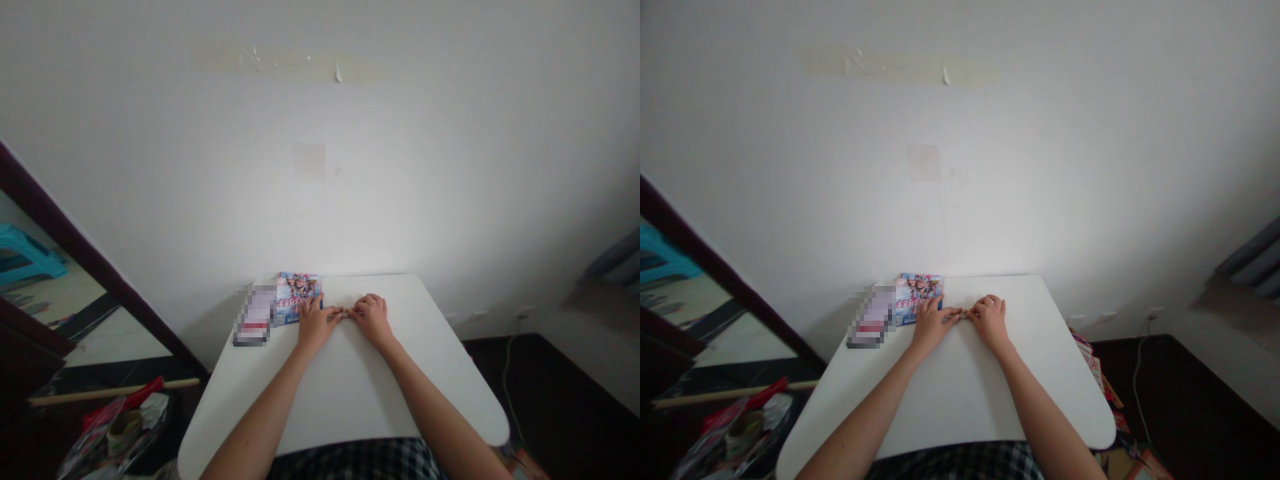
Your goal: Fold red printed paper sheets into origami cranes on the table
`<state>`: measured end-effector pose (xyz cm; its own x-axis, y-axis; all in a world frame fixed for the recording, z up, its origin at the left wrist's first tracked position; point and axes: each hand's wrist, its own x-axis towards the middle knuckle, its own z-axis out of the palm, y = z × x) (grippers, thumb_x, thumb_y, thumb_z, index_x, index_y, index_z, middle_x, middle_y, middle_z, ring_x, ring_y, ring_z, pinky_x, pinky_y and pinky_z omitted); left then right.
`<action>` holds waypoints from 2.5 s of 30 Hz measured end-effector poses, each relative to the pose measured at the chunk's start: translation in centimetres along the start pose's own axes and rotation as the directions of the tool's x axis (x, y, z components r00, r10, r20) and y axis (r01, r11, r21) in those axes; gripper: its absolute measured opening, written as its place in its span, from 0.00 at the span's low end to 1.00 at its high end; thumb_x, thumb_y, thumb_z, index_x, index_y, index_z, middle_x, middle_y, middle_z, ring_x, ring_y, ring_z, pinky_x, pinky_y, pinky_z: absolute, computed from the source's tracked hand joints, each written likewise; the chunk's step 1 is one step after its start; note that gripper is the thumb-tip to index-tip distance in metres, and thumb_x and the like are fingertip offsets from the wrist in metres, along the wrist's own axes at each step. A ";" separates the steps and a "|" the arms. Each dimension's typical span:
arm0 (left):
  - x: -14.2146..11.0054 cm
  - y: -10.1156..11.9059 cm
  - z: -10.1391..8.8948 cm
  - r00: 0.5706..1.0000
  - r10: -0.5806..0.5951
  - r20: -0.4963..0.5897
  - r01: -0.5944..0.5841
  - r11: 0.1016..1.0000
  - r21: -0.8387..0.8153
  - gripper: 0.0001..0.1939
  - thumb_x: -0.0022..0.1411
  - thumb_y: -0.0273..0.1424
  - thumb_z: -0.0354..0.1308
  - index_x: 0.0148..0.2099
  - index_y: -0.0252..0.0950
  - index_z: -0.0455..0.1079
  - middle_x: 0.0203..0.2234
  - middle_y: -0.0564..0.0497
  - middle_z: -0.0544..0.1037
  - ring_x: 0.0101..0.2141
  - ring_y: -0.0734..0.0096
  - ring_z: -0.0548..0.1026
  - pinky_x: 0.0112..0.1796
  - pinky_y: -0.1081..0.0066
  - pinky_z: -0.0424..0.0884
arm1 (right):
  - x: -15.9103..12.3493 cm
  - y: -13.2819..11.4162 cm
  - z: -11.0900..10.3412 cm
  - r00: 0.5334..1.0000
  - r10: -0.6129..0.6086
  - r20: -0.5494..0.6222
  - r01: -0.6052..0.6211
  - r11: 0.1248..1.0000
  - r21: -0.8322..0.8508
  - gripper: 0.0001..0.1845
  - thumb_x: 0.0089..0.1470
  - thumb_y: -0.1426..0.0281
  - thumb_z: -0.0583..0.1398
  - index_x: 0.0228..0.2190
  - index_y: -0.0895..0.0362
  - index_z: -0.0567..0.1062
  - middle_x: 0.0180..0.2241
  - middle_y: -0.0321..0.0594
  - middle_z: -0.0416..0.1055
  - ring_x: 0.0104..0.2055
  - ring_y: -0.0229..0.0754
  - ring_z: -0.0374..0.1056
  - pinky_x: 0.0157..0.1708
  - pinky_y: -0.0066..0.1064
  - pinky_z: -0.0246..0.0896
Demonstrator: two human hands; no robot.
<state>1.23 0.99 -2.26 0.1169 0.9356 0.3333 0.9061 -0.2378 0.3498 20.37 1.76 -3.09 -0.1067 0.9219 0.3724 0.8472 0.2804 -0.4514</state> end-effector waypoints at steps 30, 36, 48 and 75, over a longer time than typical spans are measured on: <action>0.4 0.2 -0.1 0.999 -0.029 0.024 0.030 0.999 -0.031 0.13 0.62 0.46 0.59 0.46 0.54 0.80 0.62 0.51 0.66 0.61 0.51 0.60 0.63 0.50 0.52 | -0.1 -1.8 -0.5 0.986 0.166 0.029 -0.163 0.983 -0.086 0.09 0.57 0.61 0.63 0.33 0.53 0.79 0.48 0.46 0.68 0.58 0.55 0.55 0.60 0.51 0.45; 0.5 0.2 0.1 0.999 -0.034 0.025 0.035 0.999 -0.022 0.12 0.62 0.45 0.60 0.45 0.55 0.80 0.62 0.51 0.67 0.62 0.49 0.60 0.62 0.49 0.53 | 0.1 -1.8 -0.4 0.981 0.189 0.035 -0.185 0.978 -0.096 0.10 0.57 0.60 0.62 0.33 0.53 0.79 0.48 0.46 0.69 0.58 0.56 0.55 0.60 0.50 0.45; 0.4 0.8 0.2 1.000 -0.031 -0.003 0.031 0.999 0.020 0.13 0.62 0.49 0.58 0.42 0.52 0.80 0.63 0.51 0.67 0.62 0.48 0.59 0.62 0.46 0.53 | 0.0 -1.9 -0.5 0.979 0.202 0.031 -0.199 0.978 -0.067 0.11 0.57 0.59 0.62 0.31 0.54 0.79 0.48 0.46 0.70 0.57 0.55 0.57 0.61 0.48 0.47; 0.9 1.1 -0.3 0.996 -0.043 0.072 0.041 0.999 0.024 0.14 0.61 0.49 0.60 0.43 0.49 0.79 0.65 0.52 0.64 0.63 0.47 0.58 0.62 0.42 0.51 | 0.5 -1.5 -0.2 0.966 0.256 0.022 -0.257 0.966 0.016 0.09 0.49 0.61 0.68 0.30 0.52 0.80 0.47 0.43 0.69 0.56 0.55 0.57 0.58 0.44 0.48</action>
<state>2.24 1.47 -1.32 0.1068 0.9613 0.2539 0.9196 -0.1926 0.3424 19.12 1.74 -2.06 0.1023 0.9687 0.2263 0.8375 0.0388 -0.5450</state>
